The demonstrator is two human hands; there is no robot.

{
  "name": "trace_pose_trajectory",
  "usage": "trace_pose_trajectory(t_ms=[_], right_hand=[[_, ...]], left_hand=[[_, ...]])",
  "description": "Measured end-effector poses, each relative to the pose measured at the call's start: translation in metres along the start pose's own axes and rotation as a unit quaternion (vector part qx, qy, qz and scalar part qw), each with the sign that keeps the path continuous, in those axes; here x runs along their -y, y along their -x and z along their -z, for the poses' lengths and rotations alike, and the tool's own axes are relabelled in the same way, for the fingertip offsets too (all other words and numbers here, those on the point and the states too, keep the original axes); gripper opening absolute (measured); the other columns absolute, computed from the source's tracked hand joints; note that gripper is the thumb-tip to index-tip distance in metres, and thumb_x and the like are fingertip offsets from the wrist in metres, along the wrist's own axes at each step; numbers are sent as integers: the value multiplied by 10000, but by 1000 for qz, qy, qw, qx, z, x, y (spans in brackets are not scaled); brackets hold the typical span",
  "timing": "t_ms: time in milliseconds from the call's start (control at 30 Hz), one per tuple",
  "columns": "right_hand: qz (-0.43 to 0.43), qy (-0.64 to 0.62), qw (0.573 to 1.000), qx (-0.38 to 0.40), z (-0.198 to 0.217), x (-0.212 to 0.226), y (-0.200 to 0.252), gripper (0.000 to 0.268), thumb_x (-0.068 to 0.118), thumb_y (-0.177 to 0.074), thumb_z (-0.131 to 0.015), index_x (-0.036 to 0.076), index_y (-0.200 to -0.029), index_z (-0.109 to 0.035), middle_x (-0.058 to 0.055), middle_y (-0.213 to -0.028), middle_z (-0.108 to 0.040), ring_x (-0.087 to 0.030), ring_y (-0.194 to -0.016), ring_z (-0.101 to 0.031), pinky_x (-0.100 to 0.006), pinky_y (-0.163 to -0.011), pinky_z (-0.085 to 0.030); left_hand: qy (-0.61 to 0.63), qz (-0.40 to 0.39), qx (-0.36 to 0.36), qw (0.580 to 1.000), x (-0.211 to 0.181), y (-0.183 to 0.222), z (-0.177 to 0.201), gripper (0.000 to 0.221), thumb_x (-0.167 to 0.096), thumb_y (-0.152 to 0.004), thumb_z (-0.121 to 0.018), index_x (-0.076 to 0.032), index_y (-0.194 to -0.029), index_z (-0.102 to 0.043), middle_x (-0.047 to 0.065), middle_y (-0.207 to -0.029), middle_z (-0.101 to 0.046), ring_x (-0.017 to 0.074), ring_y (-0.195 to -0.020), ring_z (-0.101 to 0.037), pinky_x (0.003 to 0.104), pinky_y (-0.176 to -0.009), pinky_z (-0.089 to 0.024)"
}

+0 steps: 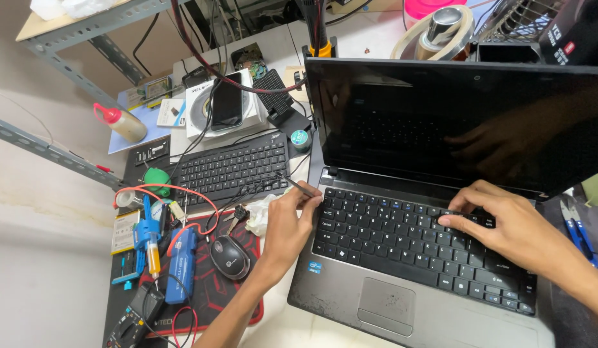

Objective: The person opens a laptop and uses a screwdriver to pry and remove the keyboard and the metal palm rest plate. The removed parts are placed on the workbench.

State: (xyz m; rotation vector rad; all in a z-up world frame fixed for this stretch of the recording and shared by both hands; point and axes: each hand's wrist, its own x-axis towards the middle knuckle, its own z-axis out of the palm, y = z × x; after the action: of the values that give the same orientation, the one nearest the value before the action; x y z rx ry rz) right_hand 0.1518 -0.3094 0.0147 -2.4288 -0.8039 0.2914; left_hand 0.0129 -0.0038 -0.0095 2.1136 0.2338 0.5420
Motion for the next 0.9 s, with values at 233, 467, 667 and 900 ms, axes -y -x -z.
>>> trace_pose_trajectory(t_ms=[233,467,667,900], right_hand=[[13,-6,1000,-8,4,6,5,415,442,-774,-802,64,-935,-746,-59,-914,-727,-217,-880,-699,-353,-781,-566],[-51,-17,998,24,21,29,15,413,418,-800,-802,63,-999,-731,-50,-868,-770,-215,-828,-717,-347,-748,-574],[-54,89,994,-15,19,54,62,337,402,-868,-774,103,-1008,-709,-20,-901,-764,-209,-819,-752,-329,-749,-574],[187,229,946,-130,-61,3,170,230,331,-880,-772,135,-977,-700,-52,-984,-707,-223,-960,-712,-377,-877,-574]], left_hand=[[41,-11,-27,999,2,7,0,83,-42,-973,-625,29,-1004,-656,138,-861,-750,212,-804,-777,315,-745,-590],[73,-35,-64,995,-5,0,3,124,-22,-992,-592,35,-1097,-626,134,-937,-743,197,-884,-764,306,-782,-588],[114,-29,-76,990,-6,-9,22,117,-38,-1004,-595,22,-1098,-628,89,-955,-740,143,-921,-749,274,-842,-599],[93,-48,-47,993,-37,6,36,87,3,-1014,-601,15,-1071,-666,70,-991,-722,131,-972,-705,256,-889,-541]])
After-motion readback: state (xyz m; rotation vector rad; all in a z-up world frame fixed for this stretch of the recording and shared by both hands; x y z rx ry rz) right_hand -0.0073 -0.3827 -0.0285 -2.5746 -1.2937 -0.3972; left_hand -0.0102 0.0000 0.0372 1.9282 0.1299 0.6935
